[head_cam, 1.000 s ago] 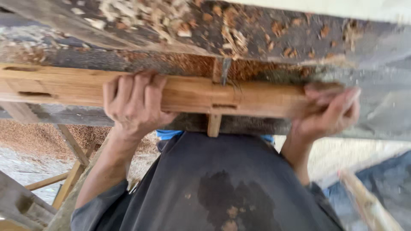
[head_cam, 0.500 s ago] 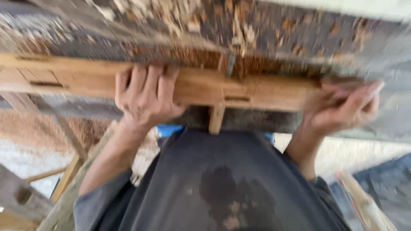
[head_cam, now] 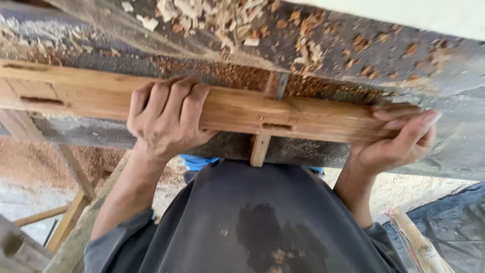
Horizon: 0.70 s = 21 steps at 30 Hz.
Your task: The person uses a traditional wooden mallet and chisel to carve rectangular mortises into a long wooden plank. They repeatedly position the plank, strike the chisel, and clear wood shavings to create multiple slots along the plank's length.
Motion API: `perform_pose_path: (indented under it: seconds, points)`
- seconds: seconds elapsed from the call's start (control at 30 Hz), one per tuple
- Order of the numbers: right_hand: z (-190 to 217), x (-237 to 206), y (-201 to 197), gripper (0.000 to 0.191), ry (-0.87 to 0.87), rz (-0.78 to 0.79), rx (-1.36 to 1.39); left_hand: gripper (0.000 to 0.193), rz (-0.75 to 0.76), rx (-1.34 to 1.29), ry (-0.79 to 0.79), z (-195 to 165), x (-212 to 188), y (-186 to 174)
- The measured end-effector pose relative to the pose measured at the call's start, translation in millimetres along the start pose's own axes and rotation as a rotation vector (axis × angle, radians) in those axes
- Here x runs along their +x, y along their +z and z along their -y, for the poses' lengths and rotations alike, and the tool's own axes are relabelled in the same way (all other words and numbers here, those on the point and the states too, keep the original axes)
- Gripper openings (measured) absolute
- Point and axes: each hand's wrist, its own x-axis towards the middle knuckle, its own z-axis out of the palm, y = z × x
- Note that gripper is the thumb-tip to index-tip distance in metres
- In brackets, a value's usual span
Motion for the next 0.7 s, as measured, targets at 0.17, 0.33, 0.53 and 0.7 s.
perform_pose_path:
  seconds: [0.17,0.33,0.53,0.7]
  points:
    - [5.2,-8.0,5.8,0.039,0.111,-0.010,-0.070,0.045,-0.052,-0.010,0.013,3.7,-2.5,-4.1]
    - [10.5,-21.2,5.9,0.040,0.199,-0.094,0.014,0.034,0.080,-0.015,0.002,3.8,-2.8,-5.3]
    - [-6.6,7.3,5.1,0.041,-0.012,0.008,-0.052,0.039,0.007,0.026,-0.013,-2.8,-1.5,-3.6]
    - [-8.5,19.8,1.4,0.041,0.052,0.033,-0.090,0.028,0.004,-0.002,-0.127,-12.1,-0.7,0.2]
